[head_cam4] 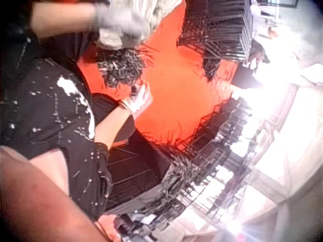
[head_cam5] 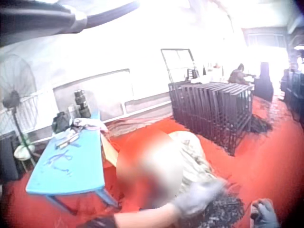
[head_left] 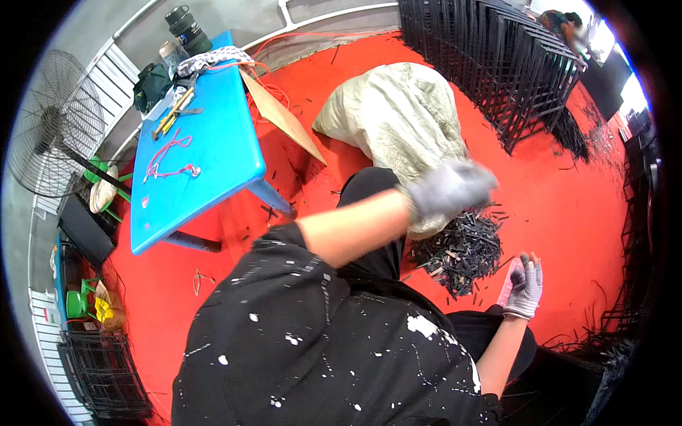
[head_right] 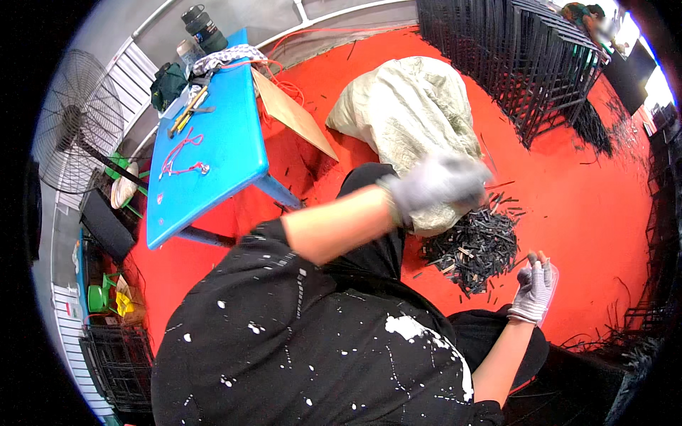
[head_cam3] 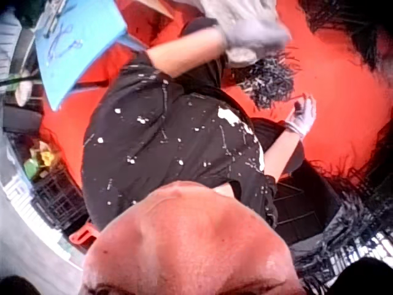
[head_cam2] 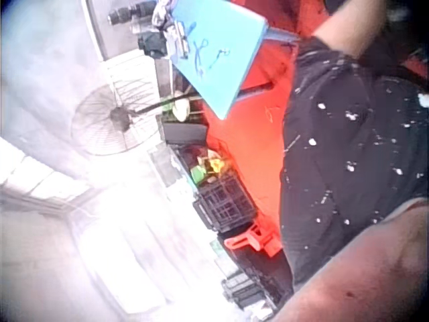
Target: The person sweeps small black debris from a red floor into a clear plastic container using a green dustpan. They then transfer the debris from the container into a large beige sack. The person also moves a stack of black mats to access more debris.
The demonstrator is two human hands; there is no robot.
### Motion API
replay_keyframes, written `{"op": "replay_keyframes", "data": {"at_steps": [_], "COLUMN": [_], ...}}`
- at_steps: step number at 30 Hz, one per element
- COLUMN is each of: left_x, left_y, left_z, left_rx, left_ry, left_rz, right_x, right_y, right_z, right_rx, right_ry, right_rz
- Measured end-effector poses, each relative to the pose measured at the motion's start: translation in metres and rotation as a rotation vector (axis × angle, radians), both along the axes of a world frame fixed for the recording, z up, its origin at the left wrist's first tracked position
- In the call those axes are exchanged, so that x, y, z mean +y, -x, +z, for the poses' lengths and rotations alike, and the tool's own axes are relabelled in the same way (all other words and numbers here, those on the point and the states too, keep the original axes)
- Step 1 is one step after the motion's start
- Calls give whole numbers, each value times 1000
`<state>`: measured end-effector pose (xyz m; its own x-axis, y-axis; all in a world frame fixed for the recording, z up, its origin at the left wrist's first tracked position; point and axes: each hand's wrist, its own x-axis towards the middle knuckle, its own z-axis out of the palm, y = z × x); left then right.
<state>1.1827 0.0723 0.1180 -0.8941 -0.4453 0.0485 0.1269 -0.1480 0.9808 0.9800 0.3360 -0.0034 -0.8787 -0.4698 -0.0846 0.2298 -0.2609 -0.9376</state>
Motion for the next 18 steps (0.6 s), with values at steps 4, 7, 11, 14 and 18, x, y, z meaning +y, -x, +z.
{"op": "replay_keyframes", "data": {"at_steps": [4, 7, 11, 14, 18], "left_x": [-123, -199, -261, -252, -194], "left_y": [-96, -199, -305, -302, -184], "left_z": [-9, -45, -103, -95, -58], "left_rx": [271, 435, 585, 645, 395], "left_ry": [-314, -573, -643, -664, -369], "left_rz": [612, 954, 1301, 1202, 1003], "right_x": [7, 4, -1, -9, -8], "right_y": [14, 28, 29, 19, 22], "right_z": [-7, -33, -42, -37, -37], "right_rx": [-126, -148, -152, -144, -159], "right_ry": [-100, -124, -163, -217, -272], "right_rz": [-46, -23, 16, -4, -29]}}
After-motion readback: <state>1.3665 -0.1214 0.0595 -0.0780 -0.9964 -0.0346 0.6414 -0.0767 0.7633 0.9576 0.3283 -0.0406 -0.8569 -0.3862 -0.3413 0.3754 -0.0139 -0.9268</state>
